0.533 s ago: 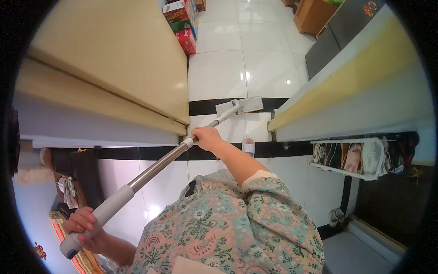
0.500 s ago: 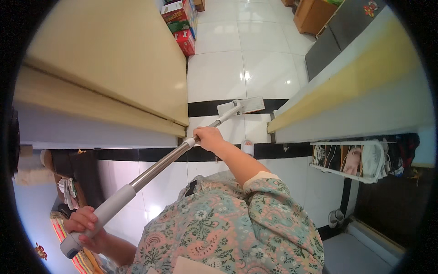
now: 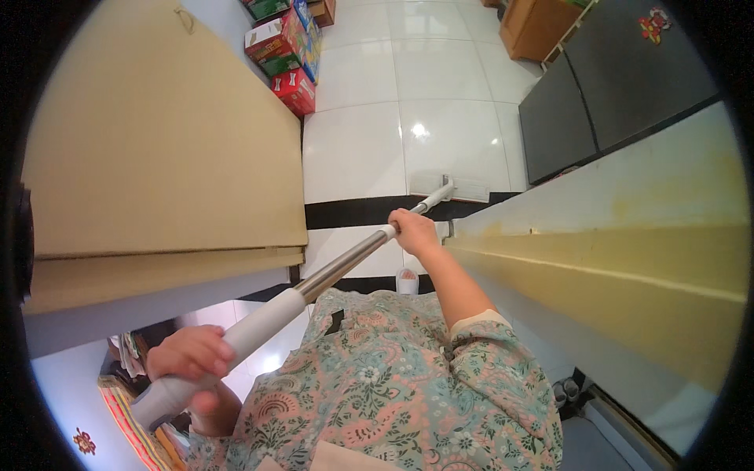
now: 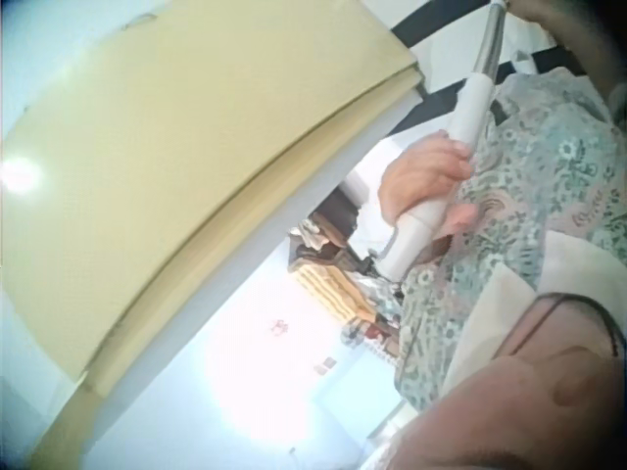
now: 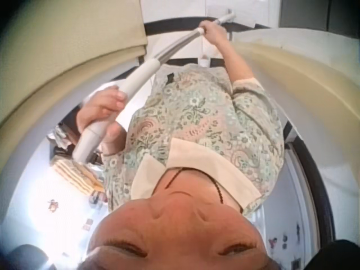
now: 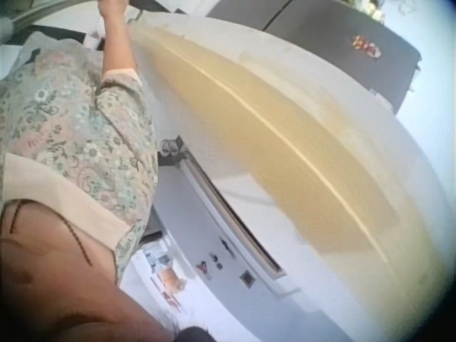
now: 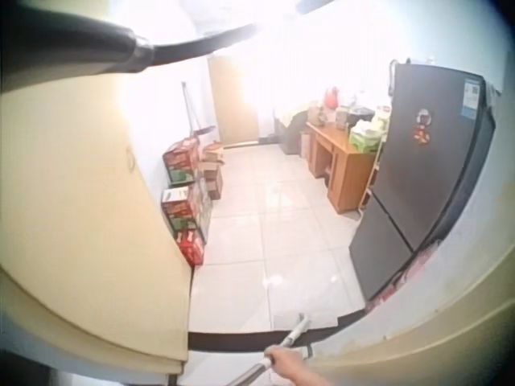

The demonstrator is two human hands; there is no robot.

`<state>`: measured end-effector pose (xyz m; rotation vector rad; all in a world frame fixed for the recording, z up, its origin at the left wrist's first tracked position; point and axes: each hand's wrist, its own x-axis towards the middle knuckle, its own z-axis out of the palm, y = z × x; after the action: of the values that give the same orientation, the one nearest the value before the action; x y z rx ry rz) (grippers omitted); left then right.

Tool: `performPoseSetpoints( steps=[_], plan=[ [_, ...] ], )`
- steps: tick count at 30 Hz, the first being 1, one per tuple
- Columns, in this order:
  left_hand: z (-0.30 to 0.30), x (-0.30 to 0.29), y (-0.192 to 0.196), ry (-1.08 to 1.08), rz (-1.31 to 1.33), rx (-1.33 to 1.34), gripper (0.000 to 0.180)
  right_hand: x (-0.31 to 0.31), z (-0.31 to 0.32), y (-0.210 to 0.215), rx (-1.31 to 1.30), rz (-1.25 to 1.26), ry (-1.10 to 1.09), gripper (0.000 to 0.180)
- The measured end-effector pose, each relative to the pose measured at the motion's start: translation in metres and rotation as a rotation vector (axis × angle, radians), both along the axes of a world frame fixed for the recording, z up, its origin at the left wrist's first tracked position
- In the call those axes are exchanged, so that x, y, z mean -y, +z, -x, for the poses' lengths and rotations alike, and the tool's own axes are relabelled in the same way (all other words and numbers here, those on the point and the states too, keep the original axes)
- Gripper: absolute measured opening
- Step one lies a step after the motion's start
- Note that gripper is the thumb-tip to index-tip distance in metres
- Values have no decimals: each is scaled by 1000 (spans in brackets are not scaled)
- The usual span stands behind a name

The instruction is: The person mops the tiled floors in a hallway, living room, and bedroom using a flat mop. They move through different rooms, cleaning around furniture and along walls. The person briefly enters a bathroom to rinse the mop head under a tap before returning to the bedroom to continue cleaning.

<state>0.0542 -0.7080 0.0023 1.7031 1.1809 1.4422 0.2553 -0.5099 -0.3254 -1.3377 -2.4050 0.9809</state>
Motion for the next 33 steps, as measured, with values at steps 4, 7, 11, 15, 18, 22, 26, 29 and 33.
performPoseSetpoints(
  steps=[4,7,11,15,18,22,26,29,33],
  plan=[
    [-1,-62,-14,-157,155,-85,30,-32,-19,-28,111,119,-168,9],
    [10,-86,-2,-141,98,-176,23,-37,-4,-28,83,120,-192,10],
    [43,-99,13,9,8,-160,15,-34,48,-35,-24,169,-228,10],
    [117,-132,47,-174,-44,-252,17,-35,132,-25,-96,176,-196,12],
    [147,-148,50,-174,-23,-57,17,-50,180,2,-118,222,-151,16],
    [152,-235,29,-198,-43,331,28,-96,194,9,-125,224,-238,23],
    [97,-309,12,-303,-14,311,18,-128,165,57,-165,205,-335,26],
    [51,-355,12,-310,25,231,17,-161,126,89,-119,128,-234,24],
    [-16,-396,22,-311,152,207,14,-203,60,145,-218,-7,-222,25]
  ],
)
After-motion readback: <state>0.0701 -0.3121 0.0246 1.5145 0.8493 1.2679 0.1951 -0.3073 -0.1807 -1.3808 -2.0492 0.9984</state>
